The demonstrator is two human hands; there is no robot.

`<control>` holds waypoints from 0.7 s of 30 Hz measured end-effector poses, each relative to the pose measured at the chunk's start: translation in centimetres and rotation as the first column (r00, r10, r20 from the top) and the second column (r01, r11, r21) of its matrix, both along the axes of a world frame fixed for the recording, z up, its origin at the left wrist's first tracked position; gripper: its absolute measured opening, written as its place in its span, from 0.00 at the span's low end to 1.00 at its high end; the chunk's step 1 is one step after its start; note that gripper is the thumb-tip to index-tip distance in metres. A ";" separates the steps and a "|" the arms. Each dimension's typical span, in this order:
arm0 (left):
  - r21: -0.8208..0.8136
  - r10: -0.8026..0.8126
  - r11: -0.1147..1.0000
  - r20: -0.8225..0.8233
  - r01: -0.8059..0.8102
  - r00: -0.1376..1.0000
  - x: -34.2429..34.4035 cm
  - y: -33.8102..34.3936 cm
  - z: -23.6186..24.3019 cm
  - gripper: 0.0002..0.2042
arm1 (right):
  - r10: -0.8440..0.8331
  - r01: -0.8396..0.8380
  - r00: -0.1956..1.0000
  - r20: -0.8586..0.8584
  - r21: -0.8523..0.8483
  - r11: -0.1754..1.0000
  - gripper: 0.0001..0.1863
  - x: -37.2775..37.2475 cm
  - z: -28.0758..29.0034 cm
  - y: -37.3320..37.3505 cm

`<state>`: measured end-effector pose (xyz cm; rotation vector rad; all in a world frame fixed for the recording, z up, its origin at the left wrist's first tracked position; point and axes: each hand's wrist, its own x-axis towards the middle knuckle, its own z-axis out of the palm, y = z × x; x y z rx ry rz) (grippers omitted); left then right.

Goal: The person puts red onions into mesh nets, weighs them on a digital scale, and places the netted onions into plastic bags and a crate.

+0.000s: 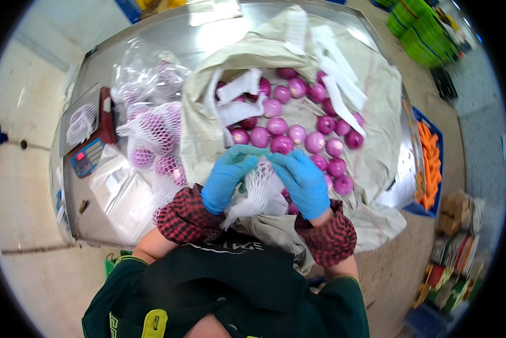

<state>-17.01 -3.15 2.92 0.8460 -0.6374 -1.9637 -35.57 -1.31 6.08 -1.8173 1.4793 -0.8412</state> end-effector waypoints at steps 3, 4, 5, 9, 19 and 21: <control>0.109 -0.235 0.964 -0.079 0.242 0.969 0.0 -0.8 -3.4 0.08 | -0.134 0.094 0.983 -0.122 -0.288 0.953 0.12 0.6 -1.0 -0.4; 0.104 -0.215 0.970 -0.048 0.219 0.975 -0.9 -0.5 -3.7 0.07 | -0.188 0.135 0.978 -0.096 -0.400 0.907 0.11 0.9 -1.4 -0.5; 0.096 -0.192 0.976 -0.017 0.193 0.981 -1.4 -0.4 -3.9 0.07 | -0.220 0.143 0.969 -0.116 -0.462 0.875 0.10 1.0 -1.6 -0.6; 0.167 -0.232 0.949 -0.210 0.268 0.950 -1.0 -1.2 -5.8 0.07 | -0.238 0.254 0.966 0.102 -0.195 0.947 0.08 0.1 -3.9 0.4; -0.052 -0.575 0.817 -0.003 0.574 0.818 -3.7 -0.7 -3.1 0.18 | -0.553 -0.199 0.152 0.819 0.573 0.795 0.12 -5.8 -6.6 -4.5; -0.166 -0.435 0.848 0.325 0.504 0.840 -2.9 -5.0 -6.3 0.11 | -0.179 -0.204 0.742 0.647 0.471 0.858 0.19 -7.4 -7.7 -5.8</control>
